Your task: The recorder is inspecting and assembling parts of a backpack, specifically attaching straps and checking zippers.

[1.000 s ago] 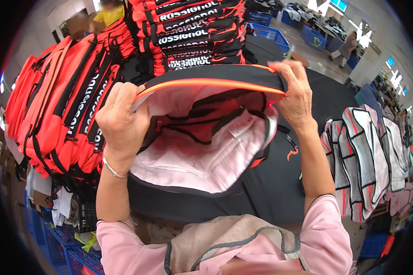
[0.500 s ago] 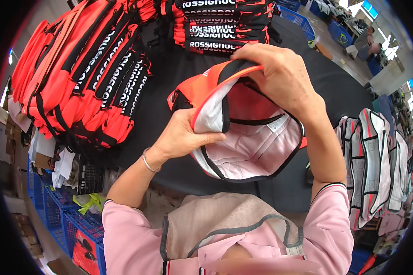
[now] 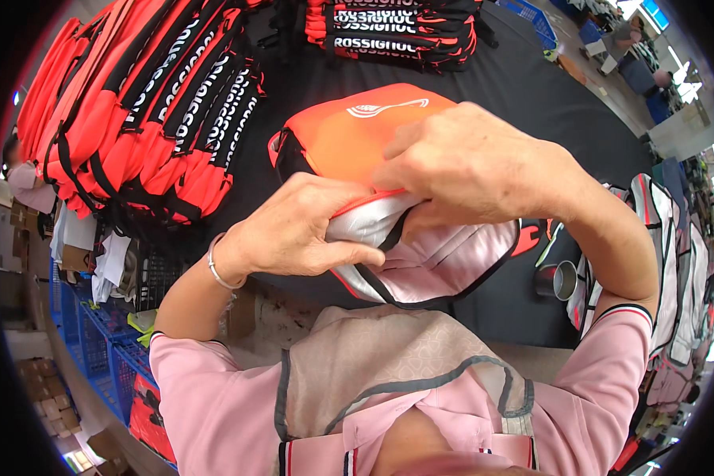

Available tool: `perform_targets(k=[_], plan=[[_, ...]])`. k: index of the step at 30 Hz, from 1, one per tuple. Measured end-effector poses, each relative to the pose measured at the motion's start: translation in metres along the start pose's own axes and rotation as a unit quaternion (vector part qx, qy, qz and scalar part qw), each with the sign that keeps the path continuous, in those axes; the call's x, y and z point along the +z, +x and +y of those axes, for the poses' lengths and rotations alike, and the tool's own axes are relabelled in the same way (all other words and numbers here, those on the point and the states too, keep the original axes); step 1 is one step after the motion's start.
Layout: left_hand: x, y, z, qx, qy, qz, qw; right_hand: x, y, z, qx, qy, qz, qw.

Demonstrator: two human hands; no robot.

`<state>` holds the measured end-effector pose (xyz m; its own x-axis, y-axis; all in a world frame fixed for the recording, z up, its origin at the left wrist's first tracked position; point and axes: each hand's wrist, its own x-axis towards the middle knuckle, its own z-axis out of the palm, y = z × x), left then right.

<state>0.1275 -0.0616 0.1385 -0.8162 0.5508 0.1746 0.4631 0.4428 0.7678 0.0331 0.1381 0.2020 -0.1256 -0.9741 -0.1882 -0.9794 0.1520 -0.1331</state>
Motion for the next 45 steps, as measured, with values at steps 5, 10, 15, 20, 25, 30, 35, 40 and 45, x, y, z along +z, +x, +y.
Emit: perform_targets(k=[5,10,15,20,25,30,35,40,45], plan=[[-0.022,0.01,0.013,0.102,0.325,0.279,0.898,-0.004,-0.006,0.008,0.025,-0.031,0.275,0.961],[-0.043,0.034,0.012,0.284,0.489,0.464,0.682,0.002,-0.001,0.004,0.016,-0.173,0.522,0.835],[-0.039,0.046,0.007,0.324,0.434,0.446,0.712,0.014,-0.004,0.029,-0.018,-0.252,0.608,0.753],[-0.037,0.048,0.005,0.295,0.454,0.402,0.738,0.034,0.008,0.044,-0.025,-0.276,0.657,0.701],[-0.033,0.057,0.006,0.294,0.443,0.463,0.71,0.024,0.015,0.044,0.006,-0.276,0.682,0.677],[-0.029,0.059,0.002,0.261,0.43,0.479,0.719,0.023,0.022,0.028,0.009,-0.23,0.667,0.709],[-0.024,0.066,0.005,0.305,0.431,0.479,0.701,0.014,0.029,0.034,-0.005,-0.264,0.717,0.645],[-0.007,0.059,0.002,0.327,0.354,0.442,0.756,0.018,0.023,0.038,-0.019,-0.278,0.698,0.66],[-0.01,0.069,0.016,0.201,0.322,0.518,0.767,0.021,0.019,0.043,-0.021,-0.298,0.702,0.647]])
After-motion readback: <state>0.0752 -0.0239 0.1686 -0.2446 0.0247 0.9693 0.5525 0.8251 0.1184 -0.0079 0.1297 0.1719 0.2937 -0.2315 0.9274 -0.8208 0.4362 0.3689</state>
